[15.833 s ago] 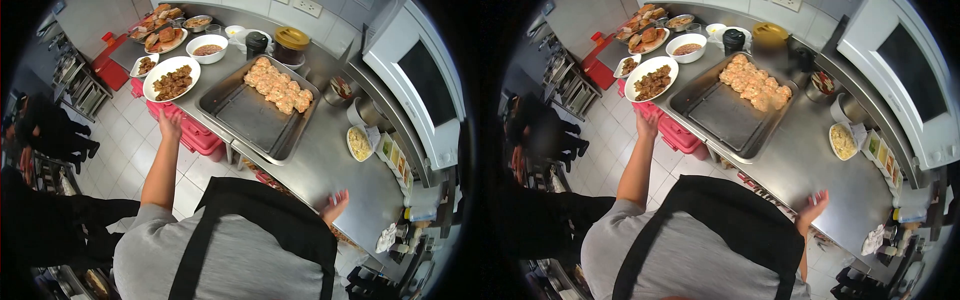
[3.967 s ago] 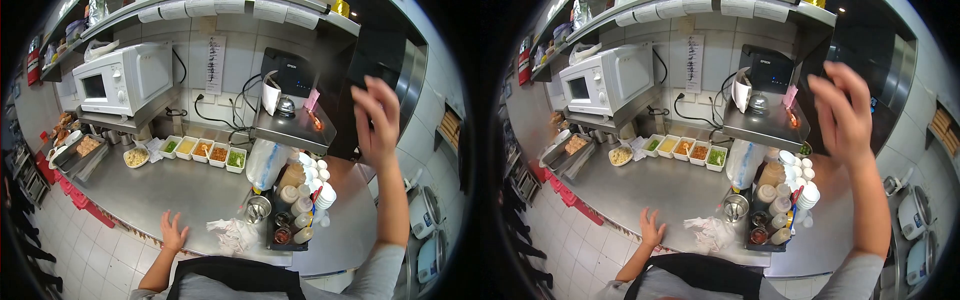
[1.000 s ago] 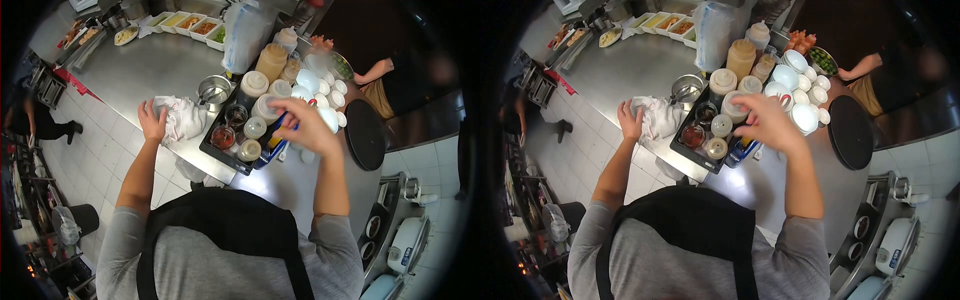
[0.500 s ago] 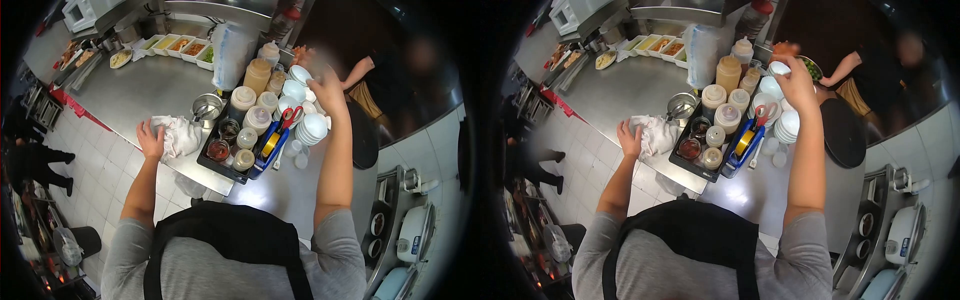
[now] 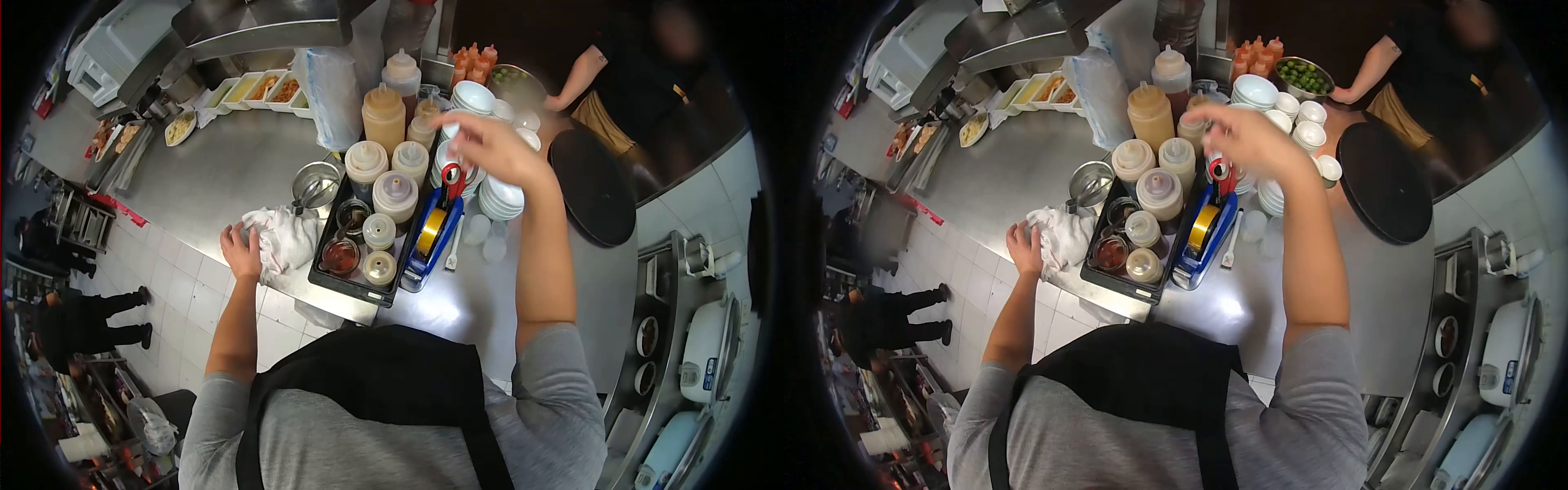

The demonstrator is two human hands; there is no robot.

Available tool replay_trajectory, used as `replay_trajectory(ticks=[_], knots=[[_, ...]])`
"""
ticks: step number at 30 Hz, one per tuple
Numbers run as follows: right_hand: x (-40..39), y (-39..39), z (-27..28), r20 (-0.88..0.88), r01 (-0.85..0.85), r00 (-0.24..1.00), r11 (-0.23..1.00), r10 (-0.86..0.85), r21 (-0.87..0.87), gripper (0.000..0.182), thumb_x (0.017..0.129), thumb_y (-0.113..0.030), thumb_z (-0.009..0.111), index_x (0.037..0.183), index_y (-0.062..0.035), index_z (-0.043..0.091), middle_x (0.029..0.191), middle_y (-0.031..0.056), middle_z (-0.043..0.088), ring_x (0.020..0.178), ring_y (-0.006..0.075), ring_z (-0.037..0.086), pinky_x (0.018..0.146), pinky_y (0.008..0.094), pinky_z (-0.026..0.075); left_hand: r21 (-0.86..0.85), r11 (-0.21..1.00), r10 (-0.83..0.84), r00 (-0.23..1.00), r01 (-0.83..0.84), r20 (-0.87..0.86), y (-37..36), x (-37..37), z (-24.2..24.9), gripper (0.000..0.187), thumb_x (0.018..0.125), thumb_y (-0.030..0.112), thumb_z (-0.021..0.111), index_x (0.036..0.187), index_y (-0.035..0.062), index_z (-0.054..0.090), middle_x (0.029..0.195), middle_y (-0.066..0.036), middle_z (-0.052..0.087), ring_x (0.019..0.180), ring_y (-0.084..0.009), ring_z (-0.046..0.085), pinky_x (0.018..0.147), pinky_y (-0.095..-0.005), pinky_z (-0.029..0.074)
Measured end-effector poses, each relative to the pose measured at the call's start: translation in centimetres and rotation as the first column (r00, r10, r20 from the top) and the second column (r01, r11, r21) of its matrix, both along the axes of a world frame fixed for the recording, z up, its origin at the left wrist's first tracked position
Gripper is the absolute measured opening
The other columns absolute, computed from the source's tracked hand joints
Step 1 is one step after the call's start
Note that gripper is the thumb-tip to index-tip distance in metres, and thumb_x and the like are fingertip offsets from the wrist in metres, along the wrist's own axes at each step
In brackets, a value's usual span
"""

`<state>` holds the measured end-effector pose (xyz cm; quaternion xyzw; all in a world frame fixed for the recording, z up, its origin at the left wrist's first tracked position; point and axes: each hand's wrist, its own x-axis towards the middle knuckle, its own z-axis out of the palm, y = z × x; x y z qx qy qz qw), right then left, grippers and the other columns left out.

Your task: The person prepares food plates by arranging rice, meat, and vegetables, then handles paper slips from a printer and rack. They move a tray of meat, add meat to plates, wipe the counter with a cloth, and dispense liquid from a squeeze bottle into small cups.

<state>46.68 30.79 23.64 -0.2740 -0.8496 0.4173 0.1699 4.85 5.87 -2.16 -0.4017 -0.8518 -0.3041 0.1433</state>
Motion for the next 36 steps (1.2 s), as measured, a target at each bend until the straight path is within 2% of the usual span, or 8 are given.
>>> replay_trajectory(ticks=[1, 4, 7, 9, 13, 22, 27, 36], knots=[[0.6, -1.0, -0.4, 0.020, -0.046, 0.999, 0.983, 0.050, -0.179, 0.033, 0.087, -0.009, 0.051, 0.120, -0.0078, 0.057, 0.080, 0.0028, 0.060, 0.064, 0.0098, 0.055, 0.061, 0.0246, 0.047, -0.012, 1.000, 0.002, 1.000, -0.002, -0.002, -0.1, 0.0, -0.1, 0.040, 0.087, 0.036, 0.057, 0.117, 0.0086, 0.056, 0.128, -0.020, 0.042, 0.120, -0.0357, 0.040, 0.101, -0.0437, 0.032], [2.1, -3.1, -2.7, 0.065, -0.312, 0.943, 0.934, 0.327, -0.176, 0.036, 0.085, -0.007, 0.053, 0.121, -0.0106, 0.058, 0.078, 0.0018, 0.058, 0.065, 0.0111, 0.055, 0.062, 0.0258, 0.047, -0.029, 1.000, 0.008, 1.000, -0.008, -0.001, 0.1, -0.1, -0.1, 0.040, 0.087, 0.035, 0.057, 0.116, 0.0078, 0.056, 0.127, -0.020, 0.043, 0.119, -0.0360, 0.041, 0.101, -0.0438, 0.032], [1.6, -3.7, -3.8, 0.022, -0.251, 0.968, 0.961, 0.250, 0.117, 0.044, 0.077, -0.003, 0.060, 0.120, -0.0117, 0.058, 0.081, 0.0039, 0.056, 0.072, 0.0133, 0.056, 0.065, 0.0266, 0.046, -0.038, 0.999, 0.004, 1.000, -0.003, 0.013, 0.0, 0.0, -0.3, 0.039, 0.086, 0.033, 0.058, 0.115, 0.0065, 0.056, 0.126, -0.022, 0.044, 0.118, -0.0368, 0.042, 0.100, -0.0438, 0.033], [-0.6, -2.3, -4.3, 0.006, -0.081, 0.996, 0.948, 0.084, 0.307, 0.068, 0.066, 0.002, 0.066, 0.129, -0.0138, 0.046, 0.111, 0.0144, 0.051, 0.102, 0.0304, 0.054, 0.081, 0.0364, 0.046, -0.021, 1.000, 0.014, 1.000, -0.014, -0.004, 0.1, -0.4, -0.6, 0.039, 0.086, 0.032, 0.059, 0.114, 0.0060, 0.057, 0.125, -0.023, 0.045, 0.117, -0.0375, 0.043, 0.100, -0.0440, 0.034], [-5.3, 2.1, -6.1, 0.102, -0.265, 0.964, 0.909, 0.244, 0.323, 0.070, 0.059, 0.000, 0.073, 0.122, -0.0138, 0.047, 0.113, 0.0163, 0.054, 0.109, 0.0354, 0.052, 0.090, 0.0376, 0.044, 0.035, 0.998, 0.044, 0.999, -0.044, 0.002, 0.2, -0.2, -0.2, 0.040, 0.079, 0.033, 0.065, 0.109, 0.0059, 0.059, 0.125, -0.023, 0.046, 0.116, -0.0394, 0.044, 0.099, -0.0450, 0.035], [-4.6, 1.5, -4.8, -0.236, 0.068, 0.971, 0.930, 0.020, 0.362, 0.076, 0.060, -0.012, 0.079, 0.127, -0.0061, 0.042, 0.121, 0.0160, 0.053, 0.113, 0.0317, 0.052, 0.096, 0.0373, 0.041, 0.039, 0.993, 0.105, 0.990, -0.109, 0.089, -0.4, 2.0, 2.2, 0.047, 0.078, 0.036, 0.064, 0.117, 0.0094, 0.055, 0.130, -0.019, 0.040, 0.121, -0.0373, 0.038, 0.102, -0.0440, 0.031], [-0.9, -0.4, -0.1, -0.729, 0.476, 0.684, 0.778, -0.033, 0.411, 0.089, 0.063, -0.013, 0.078, 0.136, -0.0092, 0.028, 0.124, 0.0140, 0.045, 0.115, 0.0261, 0.047, 0.095, 0.0399, 0.042, 0.075, 0.990, 0.109, 0.989, -0.117, 0.104, -0.7, 2.2, 2.5, 0.050, 0.078, 0.037, 0.064, 0.117, 0.0084, 0.054, 0.129, -0.020, 0.040, 0.120, -0.0374, 0.038, 0.102, -0.0446, 0.031], [7.0, -10.9, 4.2, -0.695, 0.346, 0.704, 0.786, 0.144, 0.513, 0.096, 0.066, -0.047, 0.079, 0.136, -0.0106, 0.023, 0.107, 0.0139, 0.050, 0.093, 0.0239, 0.055, 0.078, 0.0392, 0.050, 0.070, 0.994, 0.078, 0.989, -0.088, 0.126, -0.9, 1.9, 2.4, 0.058, 0.078, 0.040, 0.063, 0.123, 0.0066, 0.050, 0.131, -0.020, 0.039, 0.126, -0.0373, 0.032, 0.105, -0.0455, 0.025]])
